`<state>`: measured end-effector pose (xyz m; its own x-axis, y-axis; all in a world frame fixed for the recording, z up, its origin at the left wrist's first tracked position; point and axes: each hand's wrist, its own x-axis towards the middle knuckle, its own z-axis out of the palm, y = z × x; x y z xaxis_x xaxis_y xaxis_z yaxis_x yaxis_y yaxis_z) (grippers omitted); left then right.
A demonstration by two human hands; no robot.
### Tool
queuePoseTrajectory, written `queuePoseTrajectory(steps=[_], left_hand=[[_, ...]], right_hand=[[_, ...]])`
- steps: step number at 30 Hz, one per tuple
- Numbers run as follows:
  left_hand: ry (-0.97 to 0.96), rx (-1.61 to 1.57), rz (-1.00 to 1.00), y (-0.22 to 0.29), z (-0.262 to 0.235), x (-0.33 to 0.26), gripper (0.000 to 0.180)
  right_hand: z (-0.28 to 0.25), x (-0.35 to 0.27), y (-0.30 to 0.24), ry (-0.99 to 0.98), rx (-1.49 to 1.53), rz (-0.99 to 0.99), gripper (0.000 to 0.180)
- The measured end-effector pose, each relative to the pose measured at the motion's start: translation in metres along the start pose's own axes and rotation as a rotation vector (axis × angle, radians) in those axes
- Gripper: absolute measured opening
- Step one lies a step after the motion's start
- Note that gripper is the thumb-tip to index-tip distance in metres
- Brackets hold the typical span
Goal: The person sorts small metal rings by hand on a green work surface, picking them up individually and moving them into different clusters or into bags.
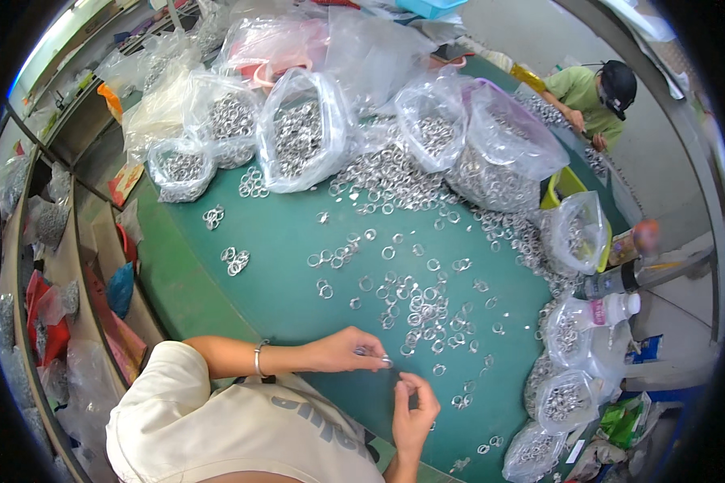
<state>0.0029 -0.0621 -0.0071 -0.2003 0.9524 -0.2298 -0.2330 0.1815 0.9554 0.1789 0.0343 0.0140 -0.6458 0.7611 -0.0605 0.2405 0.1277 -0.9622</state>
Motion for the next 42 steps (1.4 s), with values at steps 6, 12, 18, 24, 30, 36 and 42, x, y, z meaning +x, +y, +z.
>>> queuePoseTrajectory(steps=[6,12,18,24,30,36,42], left_hand=[[0.117,-0.084,-0.185,0.025,-0.035,0.005,0.018],[0.177,-0.160,-0.122,0.053,-0.056,0.027,0.020],[0.096,-0.066,-0.151,0.066,-0.052,0.046,0.021],[-0.073,0.018,-0.170,0.068,-0.028,0.072,0.018],[-0.002,-0.114,-0.247,0.072,-0.006,0.097,0.014],[-0.047,-0.126,-0.264,0.068,0.015,0.120,0.016],[-0.140,-0.012,-0.295,0.076,0.045,0.140,0.019]], right_hand=[[-0.002,0.000,0.003,-0.008,-0.044,-0.042,0.011],[-0.005,0.001,0.004,-0.044,-0.055,-0.064,0.009],[-0.011,0.001,-0.003,-0.007,-0.066,-0.068,0.011],[-0.021,-0.001,-0.001,0.046,-0.041,-0.086,0.013],[-0.034,-0.003,0.005,0.092,-0.021,-0.090,0.014],[-0.052,-0.008,0.010,0.149,-0.008,-0.092,0.012],[-0.068,-0.010,0.022,0.226,-0.029,-0.092,0.012]])
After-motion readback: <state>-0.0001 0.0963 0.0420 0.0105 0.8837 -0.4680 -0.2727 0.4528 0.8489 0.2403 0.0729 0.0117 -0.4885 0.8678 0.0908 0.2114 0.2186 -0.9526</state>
